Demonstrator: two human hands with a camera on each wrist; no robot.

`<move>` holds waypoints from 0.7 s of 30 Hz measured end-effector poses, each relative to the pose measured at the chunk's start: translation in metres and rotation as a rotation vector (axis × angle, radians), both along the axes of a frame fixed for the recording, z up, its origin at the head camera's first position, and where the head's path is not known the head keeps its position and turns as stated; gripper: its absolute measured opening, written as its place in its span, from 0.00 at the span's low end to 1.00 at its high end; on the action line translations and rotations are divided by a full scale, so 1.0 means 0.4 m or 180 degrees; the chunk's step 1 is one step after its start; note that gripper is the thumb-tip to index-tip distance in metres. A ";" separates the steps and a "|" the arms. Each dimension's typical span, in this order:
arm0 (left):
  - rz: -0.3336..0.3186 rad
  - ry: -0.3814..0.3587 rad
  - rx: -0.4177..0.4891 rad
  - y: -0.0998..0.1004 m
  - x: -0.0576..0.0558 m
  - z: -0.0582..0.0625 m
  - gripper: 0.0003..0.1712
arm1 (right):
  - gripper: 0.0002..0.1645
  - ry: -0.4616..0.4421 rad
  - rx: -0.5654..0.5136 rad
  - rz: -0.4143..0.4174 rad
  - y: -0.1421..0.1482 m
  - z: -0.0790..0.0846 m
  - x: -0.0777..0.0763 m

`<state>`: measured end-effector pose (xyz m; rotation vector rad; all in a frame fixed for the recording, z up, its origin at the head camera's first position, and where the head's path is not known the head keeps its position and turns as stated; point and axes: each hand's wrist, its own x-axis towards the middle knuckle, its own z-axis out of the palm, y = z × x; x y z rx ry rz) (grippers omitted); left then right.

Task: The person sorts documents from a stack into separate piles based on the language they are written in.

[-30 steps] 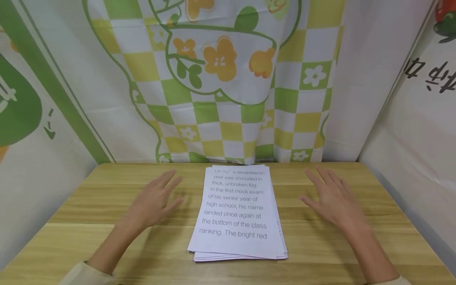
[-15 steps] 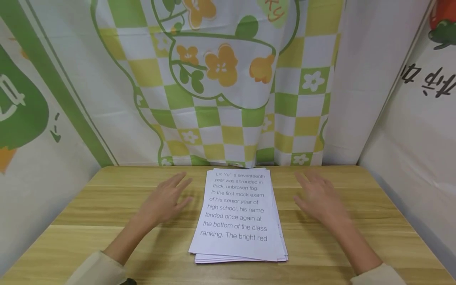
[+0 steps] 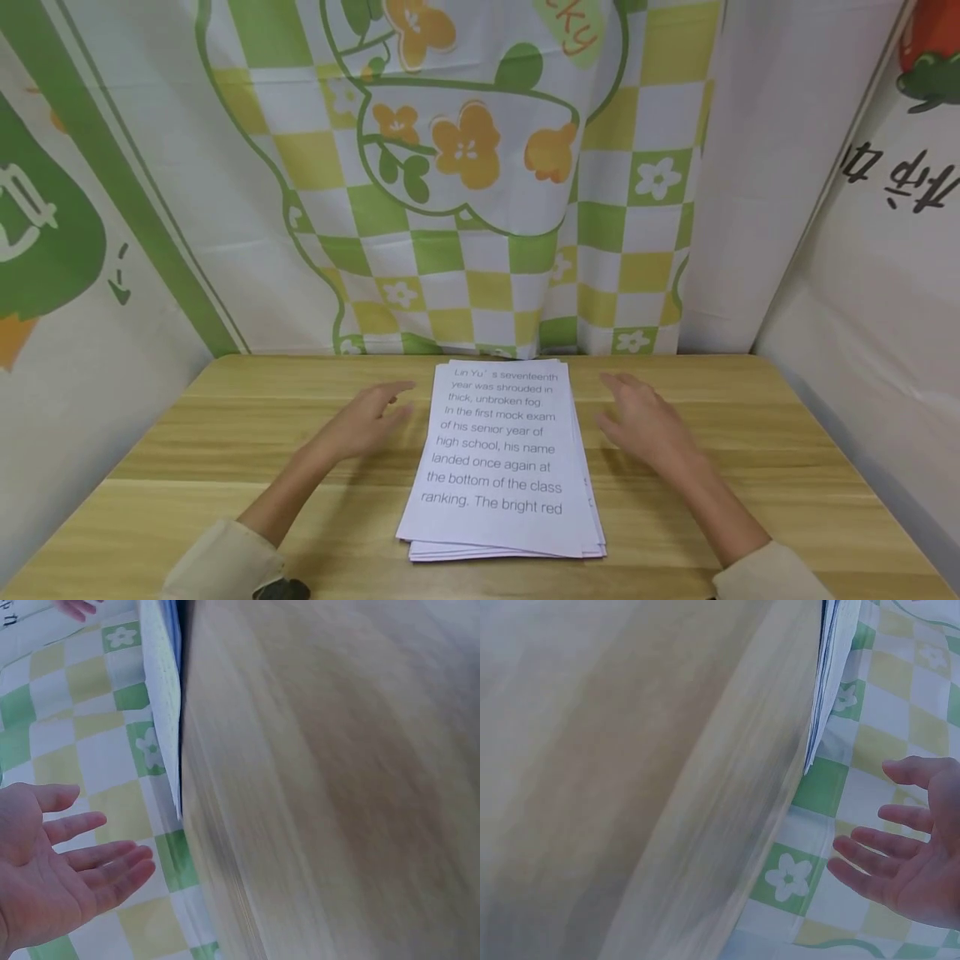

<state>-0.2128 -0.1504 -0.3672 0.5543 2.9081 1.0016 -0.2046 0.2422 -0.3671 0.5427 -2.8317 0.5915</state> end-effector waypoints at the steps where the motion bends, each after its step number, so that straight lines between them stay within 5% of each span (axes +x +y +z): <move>1: -0.0010 -0.0035 0.0065 0.000 -0.002 0.000 0.26 | 0.35 -0.0022 -0.0060 -0.0004 -0.001 -0.001 -0.003; 14: 0.0099 -0.0457 0.0627 0.026 -0.020 0.001 0.25 | 0.32 -0.0577 -0.0882 0.0010 -0.021 -0.009 -0.040; 21: 0.0249 -0.1008 0.1085 0.045 -0.022 -0.006 0.28 | 0.33 -0.1022 -0.1313 -0.0107 -0.033 -0.009 -0.046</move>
